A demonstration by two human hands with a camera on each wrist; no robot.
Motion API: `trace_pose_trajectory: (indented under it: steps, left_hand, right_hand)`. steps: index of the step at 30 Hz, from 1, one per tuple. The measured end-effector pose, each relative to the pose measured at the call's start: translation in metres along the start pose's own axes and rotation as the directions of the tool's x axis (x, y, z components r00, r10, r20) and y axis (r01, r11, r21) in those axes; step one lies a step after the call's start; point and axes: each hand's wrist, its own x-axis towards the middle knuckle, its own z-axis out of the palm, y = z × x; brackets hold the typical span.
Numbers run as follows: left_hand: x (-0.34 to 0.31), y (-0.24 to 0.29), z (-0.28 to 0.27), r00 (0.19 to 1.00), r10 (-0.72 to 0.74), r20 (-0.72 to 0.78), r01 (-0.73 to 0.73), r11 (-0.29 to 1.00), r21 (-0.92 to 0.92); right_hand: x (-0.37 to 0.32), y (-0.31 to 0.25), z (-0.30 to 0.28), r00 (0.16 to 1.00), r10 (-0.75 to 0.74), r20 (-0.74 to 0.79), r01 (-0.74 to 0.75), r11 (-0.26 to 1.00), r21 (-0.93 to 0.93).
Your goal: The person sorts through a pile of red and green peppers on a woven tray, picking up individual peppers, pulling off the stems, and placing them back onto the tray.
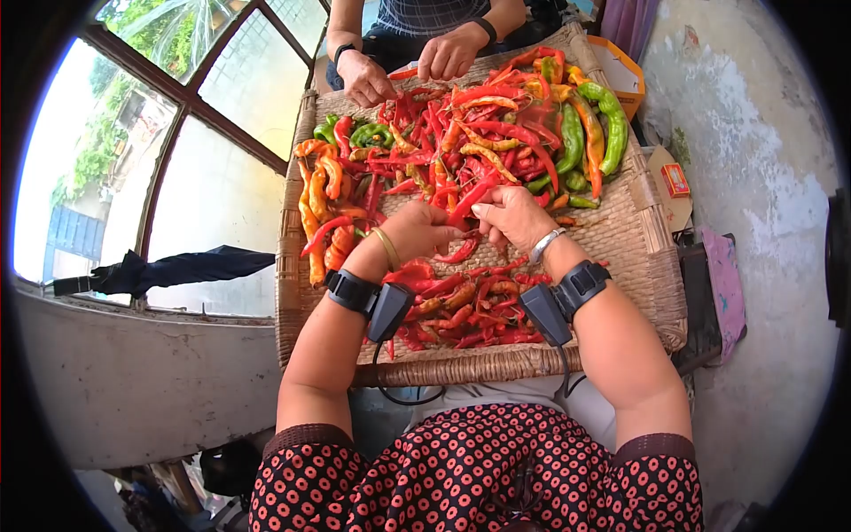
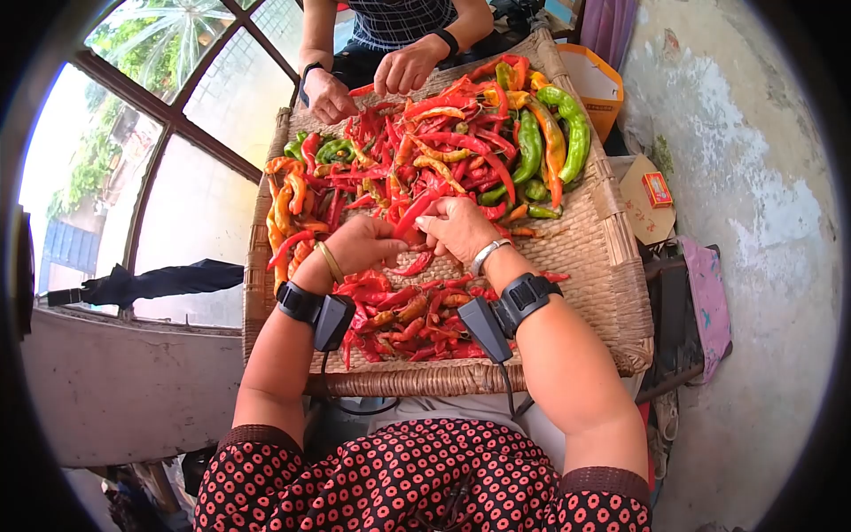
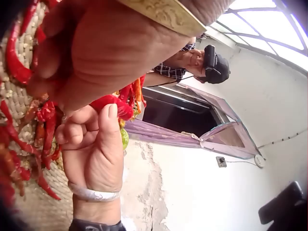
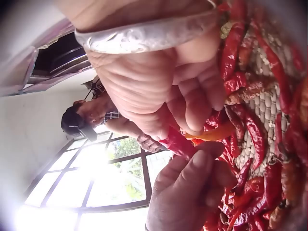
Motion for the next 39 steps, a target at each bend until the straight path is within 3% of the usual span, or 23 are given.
trace_pose_trajectory:
  steps: [1, 3, 4, 6, 7, 9, 10, 11, 13, 17, 21, 23, 26, 27, 29, 31, 32, 33, 34, 35, 37, 39]
  left_hand:
    - [0.001, -0.005, -0.008, 0.997, 0.011, -0.079, -0.015, 0.999, -0.051]
    - [0.002, -0.008, -0.014, 0.925, 0.104, -0.365, -0.272, 0.852, -0.448]
    - [0.005, -0.009, -0.015, 0.925, 0.103, -0.365, -0.272, 0.852, -0.448]
    - [0.012, -0.019, -0.016, 0.775, 0.163, -0.611, -0.35, 0.915, -0.2]
    - [0.016, -0.029, -0.014, 0.772, 0.267, -0.576, -0.291, 0.955, 0.053]
    - [0.019, -0.039, -0.003, 0.91, 0.214, -0.355, -0.153, 0.969, 0.194]
    - [0.019, -0.032, 0.005, 0.942, 0.161, -0.296, -0.104, 0.974, 0.199]
    - [0.028, -0.043, 0.016, 0.962, 0.098, -0.254, -0.078, 0.993, 0.088]
    - [0.028, -0.034, 0.025, 0.918, 0.243, -0.314, -0.144, 0.94, 0.308]
    - [0.031, -0.032, 0.029, 0.901, 0.19, -0.389, -0.052, 0.94, 0.338]
    - [0.024, -0.03, 0.015, 0.937, 0.158, -0.311, -0.119, 0.983, 0.141]
    - [0.02, -0.026, 0.0, 0.962, 0.123, -0.243, -0.152, 0.983, -0.104]
    - [0.012, -0.017, -0.018, 0.924, 0.1, -0.368, -0.288, 0.816, -0.501]
    - [0.013, -0.019, -0.021, 0.924, 0.1, -0.368, -0.288, 0.817, -0.5]
    - [0.016, -0.026, -0.023, 0.83, 0.085, -0.551, -0.274, 0.923, -0.271]
    - [0.011, -0.033, -0.024, 0.822, 0.104, -0.56, -0.261, 0.943, -0.208]
    - [0.006, -0.038, -0.026, 0.855, 0.191, -0.483, -0.187, 0.981, 0.056]
    - [0.002, -0.04, -0.025, 0.889, 0.249, -0.384, -0.123, 0.939, 0.322]
    - [-0.003, -0.038, -0.022, 0.943, 0.178, -0.28, -0.102, 0.959, 0.265]
    - [-0.003, -0.04, -0.019, 0.969, 0.202, -0.141, -0.143, 0.927, 0.346]
    - [-0.006, -0.036, -0.008, 0.978, 0.191, 0.086, -0.209, 0.884, 0.418]
    - [-0.007, -0.024, 0.01, 0.974, 0.134, 0.181, -0.209, 0.835, 0.509]
  right_hand:
    - [0.0, 0.001, 0.0, 1.0, 0.001, 0.001, -0.001, 1.0, 0.001]
    - [0.0, 0.004, 0.0, 1.0, 0.005, -0.015, -0.005, 1.0, 0.003]
    - [0.0, 0.005, -0.001, 1.0, 0.005, -0.014, -0.005, 1.0, 0.003]
    - [0.001, 0.006, -0.001, 0.999, 0.015, 0.043, -0.011, 0.996, -0.09]
    - [0.0, 0.006, -0.001, 0.999, 0.014, 0.043, -0.01, 0.996, -0.09]
    - [0.0, 0.008, 0.0, 0.992, 0.042, 0.119, -0.009, 0.965, -0.263]
    - [0.003, 0.013, 0.0, 0.991, 0.042, 0.13, 0.004, 0.941, -0.338]
    - [0.003, 0.017, -0.001, 0.991, 0.045, 0.129, 0.001, 0.941, -0.338]
    - [-0.001, 0.014, 0.001, 0.977, 0.098, 0.191, -0.008, 0.906, -0.424]
    - [-0.001, 0.017, 0.001, 0.975, 0.103, 0.199, -0.011, 0.91, -0.414]
    - [0.003, 0.019, 0.0, 0.988, 0.065, 0.142, -0.009, 0.931, -0.364]
    - [0.002, 0.016, 0.001, 0.988, 0.044, 0.146, 0.022, 0.908, -0.418]
    - [0.002, 0.019, 0.0, 0.985, 0.047, 0.168, 0.055, 0.833, -0.551]
    - [0.002, 0.019, 0.0, 0.986, 0.029, 0.163, 0.081, 0.772, -0.631]
    - [0.001, 0.018, 0.0, 0.984, 0.033, 0.178, 0.092, 0.754, -0.65]
    - [-0.002, 0.015, -0.001, 0.981, 0.037, 0.192, 0.103, 0.739, -0.666]
    - [-0.003, 0.012, -0.001, 0.971, 0.058, 0.231, 0.117, 0.727, -0.677]
    - [-0.004, 0.011, -0.001, 0.96, 0.081, 0.27, 0.133, 0.715, -0.686]
    - [-0.003, 0.014, -0.002, 0.959, 0.08, 0.272, 0.134, 0.717, -0.684]
    - [-0.001, 0.019, -0.002, 0.939, 0.101, 0.329, 0.179, 0.675, -0.716]
    - [0.001, 0.024, -0.002, 0.914, 0.13, 0.385, 0.222, 0.634, -0.741]
    - [0.002, 0.027, -0.002, 0.882, 0.143, 0.45, 0.293, 0.582, -0.758]
